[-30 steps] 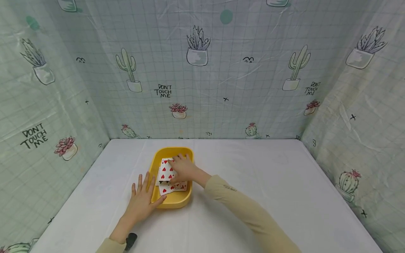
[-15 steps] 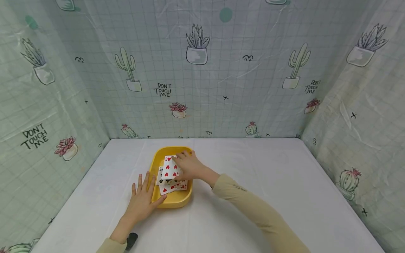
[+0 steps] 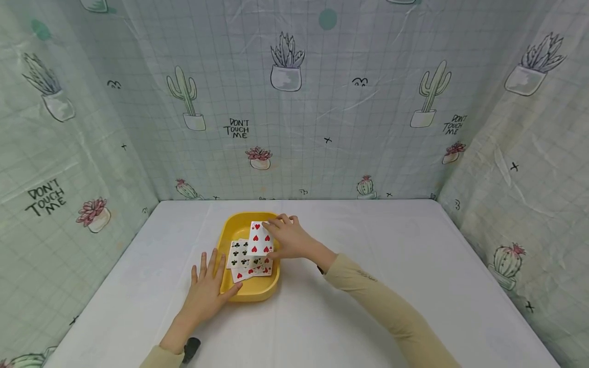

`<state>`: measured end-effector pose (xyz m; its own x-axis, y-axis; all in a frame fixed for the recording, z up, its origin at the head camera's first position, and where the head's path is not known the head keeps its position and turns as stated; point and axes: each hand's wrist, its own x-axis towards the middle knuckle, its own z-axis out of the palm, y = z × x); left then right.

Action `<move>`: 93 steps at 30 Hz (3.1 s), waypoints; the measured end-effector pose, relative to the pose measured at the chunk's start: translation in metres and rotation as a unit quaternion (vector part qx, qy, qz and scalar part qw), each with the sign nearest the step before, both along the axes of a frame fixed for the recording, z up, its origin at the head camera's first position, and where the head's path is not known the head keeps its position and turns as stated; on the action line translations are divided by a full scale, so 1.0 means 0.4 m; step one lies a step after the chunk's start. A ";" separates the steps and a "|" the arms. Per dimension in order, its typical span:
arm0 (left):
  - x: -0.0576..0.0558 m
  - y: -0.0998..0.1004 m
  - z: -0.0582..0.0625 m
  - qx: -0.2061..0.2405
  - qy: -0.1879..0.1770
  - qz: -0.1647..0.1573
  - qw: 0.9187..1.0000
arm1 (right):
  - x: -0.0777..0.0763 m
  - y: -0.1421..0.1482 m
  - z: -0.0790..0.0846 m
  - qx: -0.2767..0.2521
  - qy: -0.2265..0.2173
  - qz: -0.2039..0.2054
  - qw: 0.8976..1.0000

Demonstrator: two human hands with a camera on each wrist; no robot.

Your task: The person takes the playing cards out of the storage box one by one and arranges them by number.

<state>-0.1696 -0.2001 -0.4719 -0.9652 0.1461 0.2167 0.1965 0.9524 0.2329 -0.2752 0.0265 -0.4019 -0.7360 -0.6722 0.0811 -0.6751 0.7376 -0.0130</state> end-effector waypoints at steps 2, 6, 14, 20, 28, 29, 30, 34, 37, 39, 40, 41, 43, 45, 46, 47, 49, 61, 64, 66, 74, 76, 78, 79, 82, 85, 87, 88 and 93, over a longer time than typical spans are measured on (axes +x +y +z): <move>0.000 0.000 0.001 0.000 0.002 0.000 1.000 | -0.001 0.013 0.002 -0.005 0.002 0.002 1.000; -0.001 0.000 0.001 -0.003 0.000 0.001 1.000 | -0.005 0.038 0.003 -0.012 0.008 0.004 1.000; 0.001 0.000 0.001 0.001 0.000 0.001 1.000 | -0.013 0.088 0.003 -0.001 0.044 0.004 0.999; 0.001 0.000 0.002 0.003 -0.002 0.001 1.000 | -0.020 0.123 -0.002 0.000 0.057 -0.003 0.998; 0.001 -0.002 0.003 0.006 -0.006 -0.001 1.000 | -0.027 0.172 -0.008 -0.014 0.045 -0.020 0.999; 0.001 -0.002 0.003 0.007 -0.006 -0.001 1.000 | -0.029 0.179 -0.009 -0.017 0.044 -0.021 0.999; 0.001 -0.002 0.003 0.007 -0.006 -0.002 1.000 | -0.031 0.186 -0.011 -0.019 0.044 -0.022 0.999; 0.000 -0.001 0.004 0.006 -0.006 -0.001 1.000 | -0.043 0.212 -0.018 -0.028 0.041 -0.021 0.999; 0.000 -0.002 0.005 0.006 -0.008 -0.001 1.000 | -0.052 0.228 -0.025 -0.030 0.040 -0.020 0.999; 0.000 -0.002 0.005 0.003 -0.008 0.000 1.000 | -0.059 0.237 -0.030 -0.025 0.040 -0.020 0.999; 0.000 -0.002 0.005 0.002 -0.008 0.001 1.000 | -0.062 0.241 -0.032 -0.022 0.041 -0.020 0.999; 0.000 -0.002 0.005 0.002 -0.007 0.000 1.000 | -0.066 0.244 -0.034 -0.018 0.043 -0.019 0.999; 0.000 -0.002 0.005 0.001 -0.006 0.000 1.000 | -0.073 0.251 -0.038 -0.011 0.046 -0.015 0.999; 0.000 -0.002 0.005 0.002 -0.006 -0.001 1.000 | -0.080 0.255 -0.041 -0.008 0.046 -0.011 0.999; 0.000 -0.002 0.004 0.003 -0.007 -0.001 1.000 | -0.083 0.257 -0.043 -0.006 0.047 -0.008 0.999; 0.000 -0.002 0.004 0.003 -0.007 -0.001 1.000 | -0.087 0.258 -0.044 -0.005 0.047 -0.007 0.999; 0.000 -0.001 0.003 0.004 -0.008 -0.001 1.000 | -0.095 0.258 -0.048 -0.001 0.045 -0.006 0.999; 0.003 0.003 0.002 0.005 -0.007 0.002 1.000 | -0.146 0.240 -0.085 0.019 0.005 -0.041 0.999; 0.004 0.003 0.002 0.006 -0.007 0.003 1.000 | -0.160 0.235 -0.098 0.022 -0.007 -0.048 0.999; 0.004 0.003 0.002 0.005 -0.008 0.004 1.000 | -0.168 0.231 -0.106 0.020 -0.016 -0.049 0.998; 0.003 0.002 0.001 0.002 -0.009 0.005 1.000 | -0.181 0.220 -0.118 0.021 -0.026 -0.041 0.999; 0.003 0.001 0.001 0.003 -0.009 0.005 1.000 | -0.184 0.215 -0.120 0.028 -0.029 -0.045 0.998; 0.002 0.001 0.001 0.006 -0.009 0.004 1.000 | -0.187 0.210 -0.122 0.034 -0.035 -0.050 0.998; 0.002 0.001 0.001 0.007 -0.009 0.004 1.000 | -0.188 0.207 -0.122 0.034 -0.037 -0.051 0.997; 0.001 0.000 0.001 0.008 -0.009 0.003 1.000 | -0.192 0.200 -0.125 0.038 -0.044 -0.054 0.997; 0.001 0.000 0.000 0.007 -0.008 0.004 1.000 | -0.194 0.194 -0.128 0.045 -0.049 -0.057 0.996; 0.001 0.000 0.000 0.007 -0.006 0.005 1.000 | -0.195 0.192 -0.131 0.049 -0.052 -0.059 0.996; 0.001 0.000 0.000 0.006 -0.005 0.005 1.000 | -0.196 0.191 -0.133 0.050 -0.054 -0.058 0.996; 0.001 0.000 -0.001 0.005 -0.003 0.005 1.000 | -0.198 0.188 -0.139 0.054 -0.056 -0.055 0.995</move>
